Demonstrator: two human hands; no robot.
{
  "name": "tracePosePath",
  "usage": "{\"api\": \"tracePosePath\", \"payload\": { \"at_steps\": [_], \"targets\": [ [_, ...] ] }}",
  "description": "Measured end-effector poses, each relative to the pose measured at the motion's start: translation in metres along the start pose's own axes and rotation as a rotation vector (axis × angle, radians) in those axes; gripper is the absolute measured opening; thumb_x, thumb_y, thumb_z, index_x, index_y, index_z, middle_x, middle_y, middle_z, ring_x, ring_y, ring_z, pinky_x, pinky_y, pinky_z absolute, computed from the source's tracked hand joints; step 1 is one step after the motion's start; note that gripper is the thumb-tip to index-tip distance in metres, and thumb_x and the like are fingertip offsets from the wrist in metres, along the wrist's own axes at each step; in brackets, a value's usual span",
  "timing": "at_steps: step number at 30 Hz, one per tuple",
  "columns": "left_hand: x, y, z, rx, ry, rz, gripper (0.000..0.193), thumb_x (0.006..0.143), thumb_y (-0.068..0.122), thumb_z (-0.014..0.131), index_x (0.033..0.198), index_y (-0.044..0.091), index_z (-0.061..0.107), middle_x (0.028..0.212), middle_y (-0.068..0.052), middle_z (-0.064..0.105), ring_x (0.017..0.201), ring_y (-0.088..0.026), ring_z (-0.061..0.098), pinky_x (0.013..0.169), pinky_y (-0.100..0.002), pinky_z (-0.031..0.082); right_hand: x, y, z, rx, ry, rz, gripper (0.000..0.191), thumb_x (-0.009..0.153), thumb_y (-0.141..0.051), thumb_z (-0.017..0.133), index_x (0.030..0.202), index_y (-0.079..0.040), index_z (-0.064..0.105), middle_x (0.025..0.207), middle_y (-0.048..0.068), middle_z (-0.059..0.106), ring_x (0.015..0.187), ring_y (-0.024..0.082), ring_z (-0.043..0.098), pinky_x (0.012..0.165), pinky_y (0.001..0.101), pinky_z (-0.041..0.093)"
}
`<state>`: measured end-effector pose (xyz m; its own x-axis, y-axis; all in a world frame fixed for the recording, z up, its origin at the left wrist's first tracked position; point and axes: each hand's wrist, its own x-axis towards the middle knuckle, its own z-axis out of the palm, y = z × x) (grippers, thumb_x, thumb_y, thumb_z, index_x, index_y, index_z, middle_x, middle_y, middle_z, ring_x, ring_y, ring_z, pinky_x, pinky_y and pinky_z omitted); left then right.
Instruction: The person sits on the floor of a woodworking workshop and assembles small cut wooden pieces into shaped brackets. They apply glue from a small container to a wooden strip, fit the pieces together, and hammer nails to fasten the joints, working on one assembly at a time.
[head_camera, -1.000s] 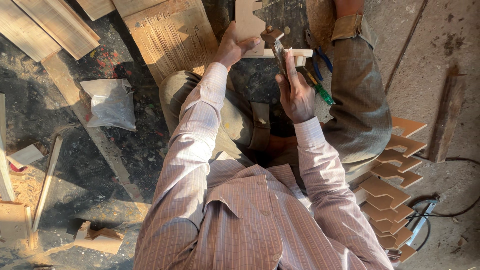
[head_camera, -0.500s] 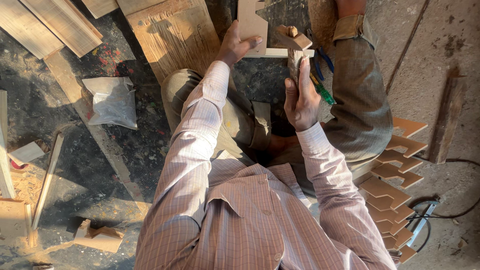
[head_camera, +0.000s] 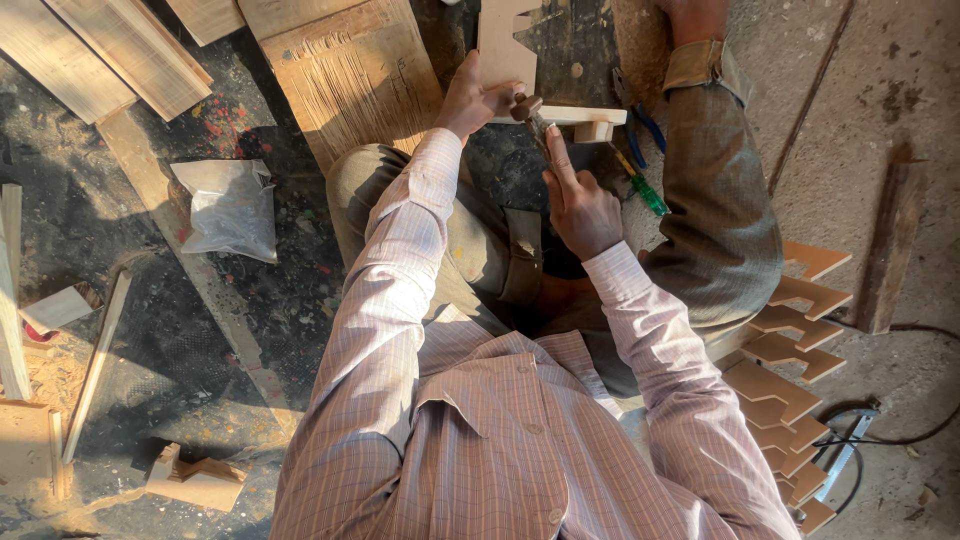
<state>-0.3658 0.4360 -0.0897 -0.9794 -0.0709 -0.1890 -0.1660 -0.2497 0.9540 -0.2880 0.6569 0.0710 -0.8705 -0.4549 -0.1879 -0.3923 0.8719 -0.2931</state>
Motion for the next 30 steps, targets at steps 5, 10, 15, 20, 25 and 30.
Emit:
{"api": "tracePosePath", "payload": {
  "at_steps": [5,10,15,20,25,30],
  "targets": [
    [0.003,0.006,-0.001,0.253,0.066,-0.043,0.064,0.086,0.023,0.089,0.130,-0.006,0.052,0.117,-0.019,0.074,0.105,-0.026,0.074,0.091,-0.036,0.061,-0.006,0.008,0.003,0.324,0.553,-0.322,0.054,0.128,-0.027,0.050,0.172,-0.023,0.019,0.115,0.023,0.071,0.093,0.029,0.078,0.074,0.0354,0.066],
    [-0.002,0.009,-0.001,0.017,0.004,-0.053,0.058,0.086,0.021,0.087,0.124,-0.006,0.054,0.113,-0.019,0.074,0.102,-0.025,0.077,0.089,-0.037,0.067,-0.001,0.004,0.011,0.052,0.159,-0.074,0.055,0.117,-0.029,0.054,0.166,-0.018,0.032,0.094,0.020,0.072,0.073,0.032,0.074,0.065,0.0441,0.060],
    [-0.005,0.000,0.001,0.046,0.005,0.083,0.054,0.087,0.015,0.087,0.125,-0.003,0.053,0.115,-0.015,0.074,0.106,-0.021,0.074,0.093,-0.035,0.061,-0.008,0.009,0.011,0.299,0.457,-0.240,0.056,0.121,-0.025,0.054,0.169,-0.017,0.029,0.105,0.019,0.072,0.081,0.031,0.075,0.067,0.0427,0.061],
    [-0.005,0.004,0.000,0.018,-0.005,0.045,0.045,0.090,0.015,0.085,0.121,-0.002,0.057,0.113,-0.015,0.074,0.103,-0.021,0.074,0.091,-0.035,0.063,-0.002,0.009,0.017,0.198,0.200,-0.082,0.056,0.112,-0.023,0.061,0.161,-0.009,0.036,0.091,0.018,0.073,0.062,0.028,0.070,0.054,0.0411,0.058],
    [-0.001,0.009,0.000,0.230,0.039,0.008,0.051,0.086,0.019,0.089,0.119,-0.002,0.055,0.111,-0.015,0.075,0.103,-0.022,0.076,0.089,-0.035,0.062,-0.010,0.009,0.012,0.209,0.411,-0.213,0.059,0.119,-0.025,0.054,0.171,-0.021,0.027,0.104,0.023,0.071,0.086,0.033,0.075,0.074,0.0400,0.064],
    [0.001,0.005,-0.002,0.094,0.034,0.010,0.062,0.087,0.020,0.087,0.131,-0.001,0.049,0.117,-0.016,0.072,0.105,-0.023,0.075,0.096,-0.035,0.060,-0.003,0.003,0.011,0.254,0.387,-0.154,0.059,0.119,-0.025,0.050,0.170,-0.017,0.022,0.112,0.027,0.072,0.090,0.036,0.077,0.077,0.0436,0.064]
  ]
}}
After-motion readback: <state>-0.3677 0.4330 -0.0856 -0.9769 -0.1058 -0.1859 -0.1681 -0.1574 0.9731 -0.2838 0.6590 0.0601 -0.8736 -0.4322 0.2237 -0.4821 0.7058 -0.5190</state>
